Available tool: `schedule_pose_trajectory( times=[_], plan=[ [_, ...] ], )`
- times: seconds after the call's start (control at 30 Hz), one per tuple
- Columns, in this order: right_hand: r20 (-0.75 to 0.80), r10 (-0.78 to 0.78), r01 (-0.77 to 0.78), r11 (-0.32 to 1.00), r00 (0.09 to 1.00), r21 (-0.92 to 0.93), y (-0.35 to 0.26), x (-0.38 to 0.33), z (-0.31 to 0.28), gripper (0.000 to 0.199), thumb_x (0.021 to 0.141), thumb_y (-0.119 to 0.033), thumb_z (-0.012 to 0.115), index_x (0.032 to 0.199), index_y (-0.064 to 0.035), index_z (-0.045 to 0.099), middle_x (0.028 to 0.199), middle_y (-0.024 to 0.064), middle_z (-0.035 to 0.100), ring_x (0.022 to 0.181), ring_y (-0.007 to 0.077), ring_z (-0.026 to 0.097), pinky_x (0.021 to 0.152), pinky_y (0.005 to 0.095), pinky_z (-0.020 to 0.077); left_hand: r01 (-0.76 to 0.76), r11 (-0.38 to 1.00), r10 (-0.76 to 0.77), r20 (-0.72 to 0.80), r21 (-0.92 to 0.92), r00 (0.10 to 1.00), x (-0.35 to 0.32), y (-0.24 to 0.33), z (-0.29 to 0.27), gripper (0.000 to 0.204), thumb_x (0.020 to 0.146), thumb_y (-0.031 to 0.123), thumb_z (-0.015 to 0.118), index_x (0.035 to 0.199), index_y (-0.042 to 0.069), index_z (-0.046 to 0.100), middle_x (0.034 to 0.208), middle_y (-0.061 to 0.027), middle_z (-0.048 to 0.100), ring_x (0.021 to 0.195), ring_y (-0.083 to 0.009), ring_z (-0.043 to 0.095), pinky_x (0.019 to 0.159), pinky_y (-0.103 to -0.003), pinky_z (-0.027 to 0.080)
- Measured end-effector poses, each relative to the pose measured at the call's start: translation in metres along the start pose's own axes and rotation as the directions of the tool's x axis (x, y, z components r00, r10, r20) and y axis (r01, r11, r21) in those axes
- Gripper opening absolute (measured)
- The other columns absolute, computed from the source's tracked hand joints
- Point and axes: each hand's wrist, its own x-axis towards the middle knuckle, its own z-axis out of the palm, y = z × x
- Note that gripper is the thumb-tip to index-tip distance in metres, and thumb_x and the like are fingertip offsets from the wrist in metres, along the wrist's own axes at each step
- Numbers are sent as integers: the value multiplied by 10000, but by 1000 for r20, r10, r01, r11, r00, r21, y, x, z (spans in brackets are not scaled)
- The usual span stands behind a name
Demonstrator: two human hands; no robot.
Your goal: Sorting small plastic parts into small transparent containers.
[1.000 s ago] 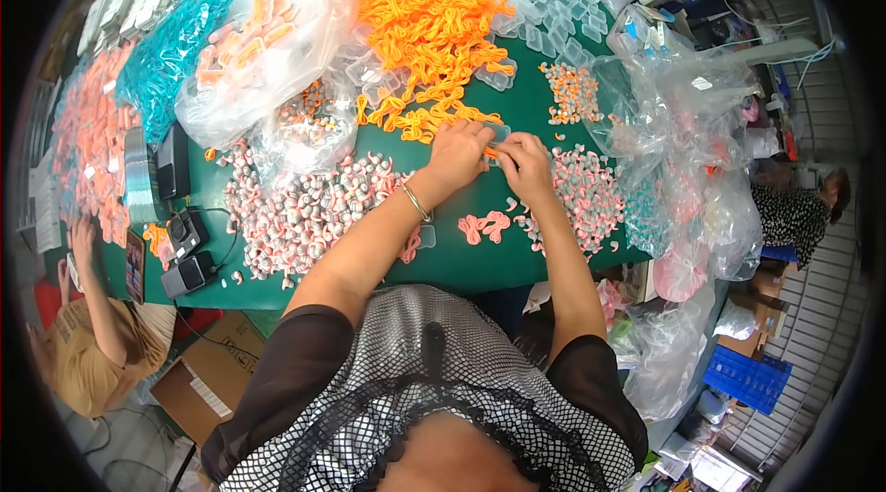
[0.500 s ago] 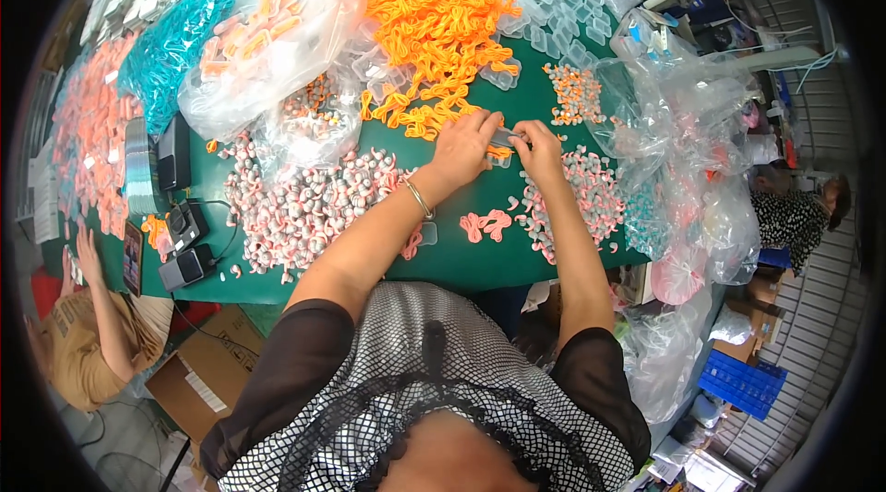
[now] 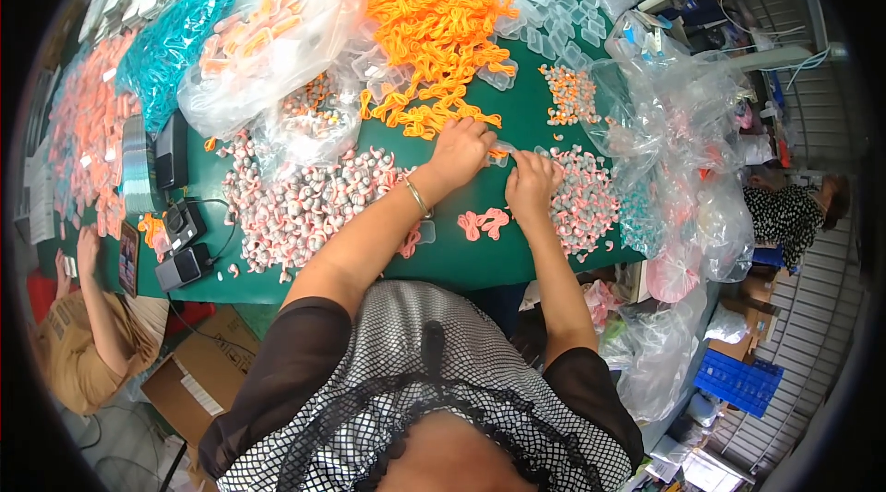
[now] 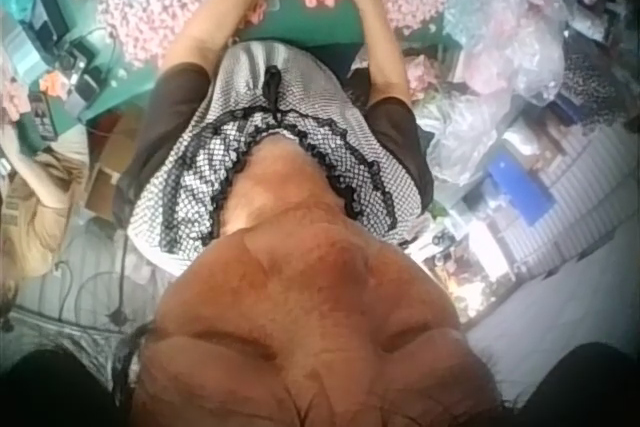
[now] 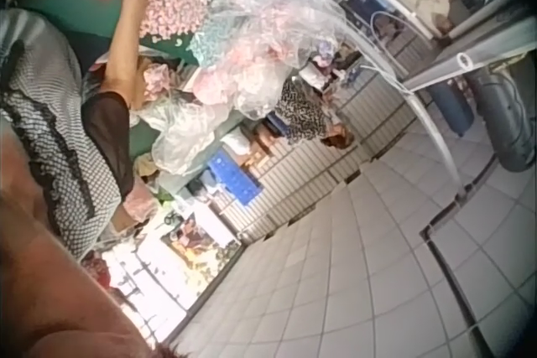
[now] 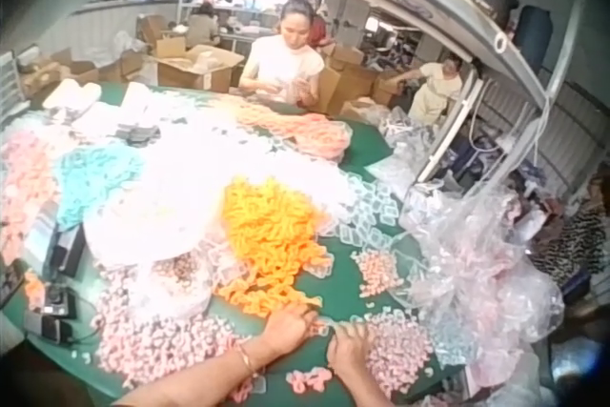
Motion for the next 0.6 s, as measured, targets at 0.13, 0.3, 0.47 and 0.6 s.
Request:
schedule_pose_trajectory(
  times=[0.13,0.3,0.47,0.6],
  plan=[
    [25,-37,38,998,999,-52,-2,-4,1,338,754,-49,621,1093,-64,622,1060,50,615,1044,251,529,984,526,262,15,1000,-15,15,11,1000,1,1,-1,467,656,211,784,1091,107,653,1017,-37,603,989,-222,553,802,-383,395],
    [49,-85,92,982,995,-166,-4,-6,0,358,770,-56,611,1128,-68,603,1073,48,608,1040,254,529,997,571,229,1,1000,-2,19,26,1000,1,3,-1,455,667,221,776,1089,102,653,1011,-40,603,981,-224,554,800,-378,395],
    [56,-85,94,980,995,-173,-3,-3,-4,359,787,-69,604,1145,-82,597,1069,47,611,1044,251,531,998,572,232,-40,997,41,-14,70,999,1,0,2,357,723,273,729,1033,106,668,938,-40,600,940,-224,556,792,-377,396],
    [40,-18,19,1000,999,-22,5,4,-3,321,791,-58,610,1112,-73,616,1047,58,618,1057,250,528,1000,580,234,-48,995,50,-23,82,998,5,-6,4,294,767,318,684,969,105,674,887,-44,597,915,-225,559,790,-381,397]
  ],
)
